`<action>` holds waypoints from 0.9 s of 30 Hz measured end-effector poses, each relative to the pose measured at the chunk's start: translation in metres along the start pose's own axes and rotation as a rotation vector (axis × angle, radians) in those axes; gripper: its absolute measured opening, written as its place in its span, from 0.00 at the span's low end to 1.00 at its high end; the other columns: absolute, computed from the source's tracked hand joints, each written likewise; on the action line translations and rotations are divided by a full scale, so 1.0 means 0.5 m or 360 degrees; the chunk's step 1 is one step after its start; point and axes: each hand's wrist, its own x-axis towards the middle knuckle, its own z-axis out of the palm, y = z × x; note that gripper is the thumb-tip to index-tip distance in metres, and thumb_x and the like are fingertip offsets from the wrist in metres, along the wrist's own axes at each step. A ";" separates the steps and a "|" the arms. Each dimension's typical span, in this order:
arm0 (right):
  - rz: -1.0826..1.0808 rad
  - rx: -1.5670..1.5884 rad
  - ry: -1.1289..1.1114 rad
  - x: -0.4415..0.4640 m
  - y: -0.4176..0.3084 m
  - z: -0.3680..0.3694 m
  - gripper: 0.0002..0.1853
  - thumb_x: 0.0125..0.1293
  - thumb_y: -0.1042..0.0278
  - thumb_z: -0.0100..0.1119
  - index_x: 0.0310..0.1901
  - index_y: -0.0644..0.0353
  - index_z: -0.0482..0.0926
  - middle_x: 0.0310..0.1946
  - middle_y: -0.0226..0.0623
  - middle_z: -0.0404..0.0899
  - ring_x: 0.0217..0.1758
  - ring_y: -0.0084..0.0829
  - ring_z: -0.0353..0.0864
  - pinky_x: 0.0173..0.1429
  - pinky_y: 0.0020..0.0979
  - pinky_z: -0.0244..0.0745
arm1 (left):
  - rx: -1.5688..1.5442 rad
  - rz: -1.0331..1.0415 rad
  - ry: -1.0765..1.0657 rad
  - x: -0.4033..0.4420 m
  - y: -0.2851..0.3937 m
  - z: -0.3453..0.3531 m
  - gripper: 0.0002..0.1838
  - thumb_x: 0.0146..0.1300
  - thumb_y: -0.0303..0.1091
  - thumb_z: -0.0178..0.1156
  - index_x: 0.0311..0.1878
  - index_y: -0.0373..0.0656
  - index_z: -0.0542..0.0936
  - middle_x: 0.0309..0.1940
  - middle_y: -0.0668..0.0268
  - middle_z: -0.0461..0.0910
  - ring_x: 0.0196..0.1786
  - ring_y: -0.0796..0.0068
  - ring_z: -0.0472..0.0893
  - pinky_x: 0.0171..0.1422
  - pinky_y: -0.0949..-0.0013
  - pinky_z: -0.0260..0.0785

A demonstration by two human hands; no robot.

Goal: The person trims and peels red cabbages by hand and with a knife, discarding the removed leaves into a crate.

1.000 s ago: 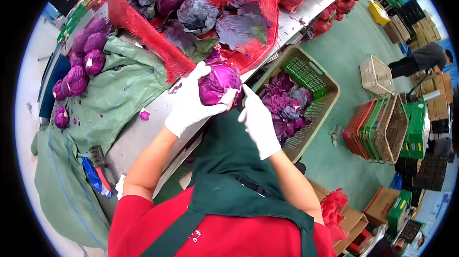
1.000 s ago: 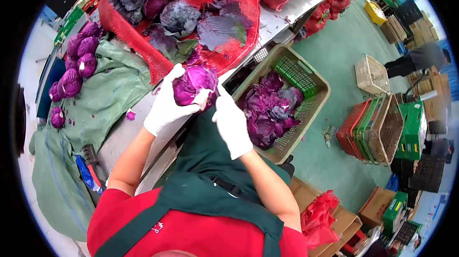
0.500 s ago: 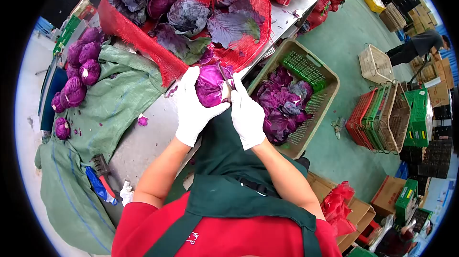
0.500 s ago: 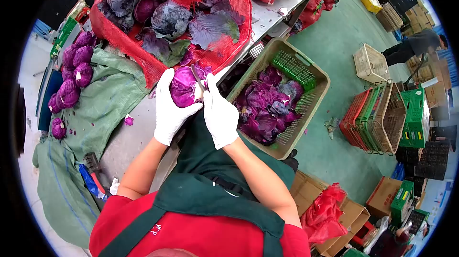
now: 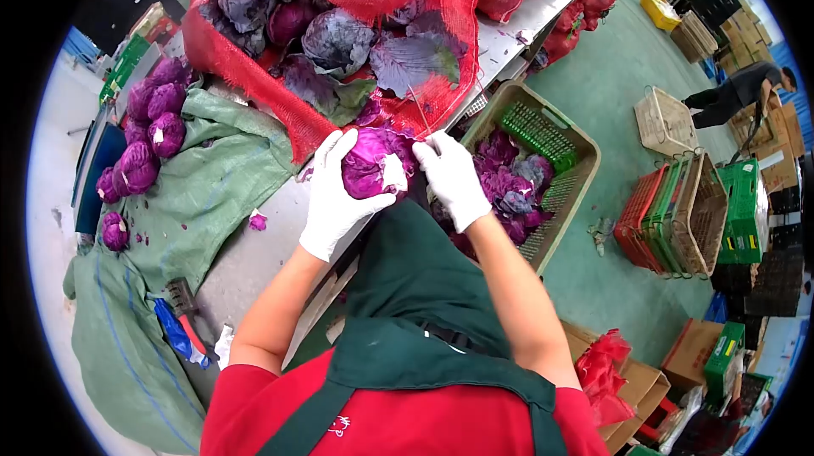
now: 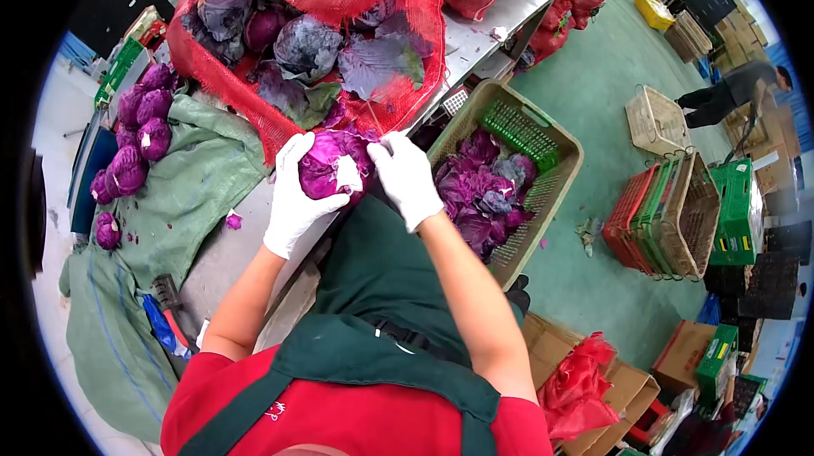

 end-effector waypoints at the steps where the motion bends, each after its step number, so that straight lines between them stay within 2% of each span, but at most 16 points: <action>1: -0.0029 -0.0029 0.0022 0.012 0.002 -0.010 0.14 0.67 0.58 0.61 0.43 0.62 0.82 0.39 0.49 0.84 0.45 0.47 0.84 0.51 0.41 0.77 | -0.0047 0.0096 -0.0003 0.002 -0.016 0.001 0.57 0.37 0.46 0.83 0.72 0.42 0.65 0.71 0.52 0.64 0.74 0.53 0.64 0.79 0.55 0.56; 4: -0.0308 -0.0575 0.0375 0.082 0.117 -0.032 0.17 0.68 0.54 0.59 0.41 0.63 0.82 0.39 0.50 0.83 0.45 0.50 0.84 0.50 0.44 0.77 | -0.0244 0.0116 -0.0063 -0.005 -0.053 -0.006 0.58 0.34 0.47 0.84 0.72 0.44 0.66 0.69 0.51 0.65 0.74 0.52 0.64 0.78 0.54 0.57; 6: 0.0197 -0.0682 0.0173 0.088 0.145 -0.072 0.19 0.69 0.52 0.57 0.49 0.60 0.82 0.42 0.50 0.83 0.48 0.50 0.83 0.53 0.46 0.77 | -0.0202 0.0203 -0.0055 -0.003 -0.066 -0.024 0.58 0.36 0.46 0.83 0.73 0.43 0.64 0.68 0.51 0.65 0.73 0.52 0.65 0.78 0.54 0.57; 7: 0.0065 -0.0712 0.0376 0.058 0.143 -0.071 0.24 0.68 0.52 0.58 0.61 0.55 0.77 0.46 0.51 0.83 0.50 0.52 0.82 0.55 0.47 0.76 | -0.0188 -0.0033 -0.0078 -0.007 -0.073 -0.033 0.58 0.37 0.45 0.82 0.73 0.43 0.63 0.67 0.50 0.64 0.72 0.51 0.65 0.78 0.54 0.57; 8: 0.0143 -0.0767 0.0414 0.027 0.108 -0.066 0.29 0.70 0.53 0.56 0.70 0.52 0.69 0.47 0.52 0.83 0.53 0.53 0.81 0.58 0.48 0.75 | -0.0175 -0.0274 -0.0100 -0.010 -0.080 -0.042 0.58 0.39 0.44 0.82 0.74 0.43 0.61 0.66 0.50 0.64 0.70 0.51 0.65 0.78 0.54 0.57; 10: -0.0069 -0.0376 0.0494 -0.018 0.088 -0.025 0.27 0.71 0.57 0.56 0.70 0.52 0.70 0.41 0.45 0.83 0.43 0.43 0.84 0.53 0.42 0.78 | -0.0215 -0.0301 -0.0127 0.000 -0.106 -0.064 0.58 0.42 0.44 0.80 0.76 0.44 0.59 0.65 0.50 0.63 0.69 0.50 0.65 0.78 0.54 0.57; 12: 0.0265 0.0411 -0.0035 -0.066 0.020 0.008 0.24 0.75 0.62 0.52 0.70 0.56 0.70 0.38 0.41 0.81 0.39 0.31 0.83 0.51 0.34 0.78 | -0.0190 -0.0466 -0.0324 -0.003 -0.120 -0.084 0.59 0.43 0.46 0.80 0.77 0.44 0.57 0.67 0.48 0.61 0.71 0.48 0.63 0.78 0.53 0.56; 13: 0.0221 0.0444 -0.0134 -0.079 0.004 0.030 0.22 0.76 0.66 0.50 0.69 0.58 0.70 0.37 0.38 0.80 0.36 0.24 0.80 0.50 0.28 0.76 | -0.0106 -0.0261 -0.0251 -0.008 -0.134 -0.078 0.59 0.43 0.46 0.80 0.77 0.45 0.57 0.70 0.47 0.59 0.73 0.47 0.62 0.79 0.52 0.54; 14: 0.0184 0.0479 -0.0208 -0.087 -0.021 0.043 0.23 0.76 0.66 0.51 0.70 0.58 0.70 0.37 0.38 0.80 0.35 0.24 0.80 0.51 0.27 0.76 | -0.0025 -0.0054 -0.0179 -0.012 -0.141 -0.073 0.59 0.43 0.46 0.80 0.77 0.45 0.56 0.72 0.46 0.57 0.75 0.46 0.60 0.80 0.52 0.52; 16: 0.0235 0.0449 -0.0367 -0.090 -0.070 0.048 0.24 0.76 0.65 0.51 0.71 0.57 0.69 0.40 0.40 0.81 0.37 0.27 0.81 0.53 0.30 0.76 | -0.0641 -0.0452 -0.0411 -0.010 -0.088 -0.074 0.67 0.43 0.52 0.80 0.81 0.44 0.48 0.78 0.50 0.51 0.80 0.52 0.54 0.82 0.54 0.47; 17: -0.0115 0.0367 -0.0189 -0.078 -0.057 0.071 0.25 0.76 0.64 0.52 0.72 0.58 0.68 0.47 0.44 0.83 0.46 0.34 0.84 0.58 0.34 0.76 | -0.0649 -0.0396 -0.0447 -0.021 -0.080 -0.066 0.68 0.43 0.51 0.81 0.81 0.45 0.46 0.77 0.51 0.52 0.79 0.52 0.54 0.82 0.54 0.47; 18: -0.0139 0.0172 -0.0122 -0.072 -0.040 0.067 0.25 0.76 0.63 0.52 0.71 0.59 0.69 0.56 0.50 0.81 0.57 0.40 0.82 0.64 0.36 0.73 | -0.0660 -0.0337 -0.0481 -0.027 -0.075 -0.059 0.69 0.42 0.50 0.81 0.81 0.45 0.45 0.77 0.52 0.53 0.79 0.53 0.55 0.82 0.54 0.47; 20: -0.0192 0.0307 -0.0160 -0.049 -0.020 0.062 0.24 0.76 0.62 0.52 0.70 0.60 0.69 0.61 0.52 0.77 0.64 0.42 0.78 0.68 0.37 0.69 | -0.0623 -0.0331 -0.0432 -0.024 -0.057 -0.051 0.68 0.41 0.47 0.82 0.81 0.43 0.48 0.76 0.52 0.55 0.79 0.55 0.56 0.82 0.55 0.48; 21: -0.0348 0.0231 -0.0085 -0.045 -0.011 0.069 0.24 0.77 0.60 0.50 0.70 0.59 0.70 0.64 0.52 0.74 0.67 0.43 0.75 0.70 0.37 0.67 | -0.0302 -0.0338 -0.0430 -0.017 -0.046 -0.053 0.67 0.40 0.46 0.82 0.80 0.42 0.49 0.76 0.52 0.56 0.79 0.55 0.56 0.82 0.56 0.48; 22: -0.0355 0.0215 -0.0090 -0.037 -0.012 0.066 0.24 0.77 0.60 0.50 0.70 0.59 0.70 0.64 0.52 0.74 0.67 0.43 0.75 0.70 0.37 0.67 | 0.0018 -0.0339 -0.0421 -0.008 -0.036 -0.050 0.67 0.40 0.45 0.82 0.80 0.41 0.51 0.76 0.52 0.56 0.79 0.56 0.56 0.82 0.57 0.48; 27: -0.0314 0.0015 -0.0125 -0.025 -0.021 0.022 0.24 0.80 0.54 0.42 0.71 0.54 0.70 0.57 0.53 0.79 0.59 0.47 0.79 0.63 0.39 0.72 | -0.0201 -0.0205 -0.0105 -0.005 -0.030 0.006 0.64 0.39 0.46 0.82 0.77 0.37 0.55 0.72 0.48 0.61 0.75 0.48 0.62 0.79 0.54 0.54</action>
